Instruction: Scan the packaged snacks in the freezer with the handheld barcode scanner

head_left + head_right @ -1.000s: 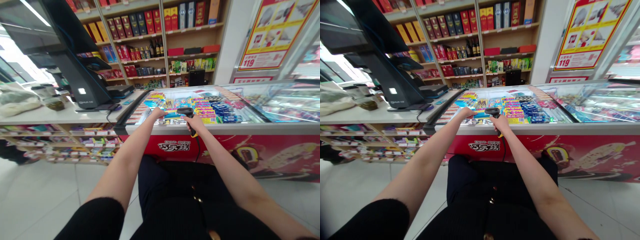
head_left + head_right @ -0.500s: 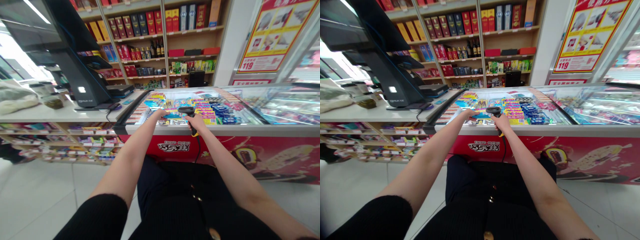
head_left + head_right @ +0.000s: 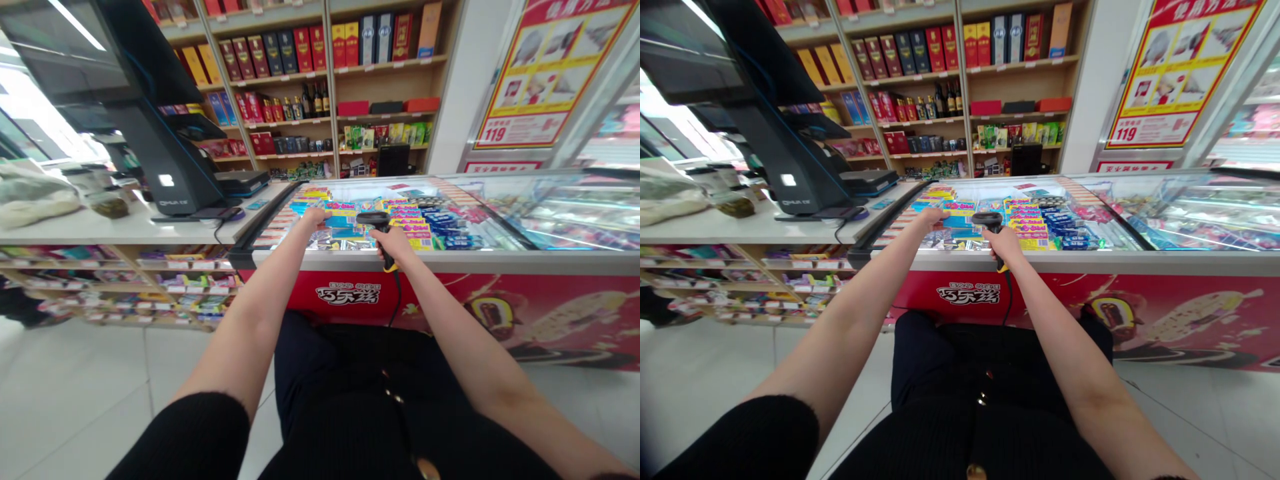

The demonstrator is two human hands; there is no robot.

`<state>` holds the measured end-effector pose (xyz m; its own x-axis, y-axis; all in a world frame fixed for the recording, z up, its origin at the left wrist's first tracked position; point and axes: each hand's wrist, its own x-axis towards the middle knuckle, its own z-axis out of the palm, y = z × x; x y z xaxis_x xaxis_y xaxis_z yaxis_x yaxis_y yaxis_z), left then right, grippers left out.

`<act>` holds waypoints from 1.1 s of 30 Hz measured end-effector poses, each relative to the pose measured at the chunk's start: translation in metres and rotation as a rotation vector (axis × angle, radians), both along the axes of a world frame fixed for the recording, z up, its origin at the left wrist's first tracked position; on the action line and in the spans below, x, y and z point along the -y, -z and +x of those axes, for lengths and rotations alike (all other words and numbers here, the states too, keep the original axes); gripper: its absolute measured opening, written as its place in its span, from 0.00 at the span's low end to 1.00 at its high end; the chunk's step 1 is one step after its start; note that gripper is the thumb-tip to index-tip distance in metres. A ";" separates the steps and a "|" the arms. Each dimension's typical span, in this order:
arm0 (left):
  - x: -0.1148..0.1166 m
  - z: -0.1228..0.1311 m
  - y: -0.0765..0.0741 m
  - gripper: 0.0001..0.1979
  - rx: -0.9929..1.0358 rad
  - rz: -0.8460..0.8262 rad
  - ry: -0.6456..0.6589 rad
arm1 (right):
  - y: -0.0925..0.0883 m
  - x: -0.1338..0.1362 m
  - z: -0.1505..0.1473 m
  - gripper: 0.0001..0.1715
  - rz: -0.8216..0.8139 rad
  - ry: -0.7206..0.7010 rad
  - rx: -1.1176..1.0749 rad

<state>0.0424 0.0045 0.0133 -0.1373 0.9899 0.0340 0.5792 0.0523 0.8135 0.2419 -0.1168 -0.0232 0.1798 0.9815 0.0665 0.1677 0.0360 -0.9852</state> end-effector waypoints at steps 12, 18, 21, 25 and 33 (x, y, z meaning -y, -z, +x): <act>0.011 0.009 0.006 0.03 0.287 -0.032 -0.024 | -0.004 -0.002 0.000 0.18 -0.030 -0.003 0.070; 0.006 0.007 0.013 0.11 0.422 0.015 -0.048 | -0.004 -0.004 -0.001 0.19 -0.043 -0.004 0.110; 0.004 0.006 0.015 0.13 0.442 0.018 -0.048 | -0.006 -0.001 -0.003 0.19 -0.057 0.000 0.094; 0.001 0.004 0.018 0.12 0.447 0.017 -0.050 | -0.011 0.005 -0.005 0.19 -0.069 0.004 0.091; 0.009 0.016 0.019 0.15 0.482 -0.005 0.019 | -0.014 0.008 0.013 0.15 -0.019 0.027 0.038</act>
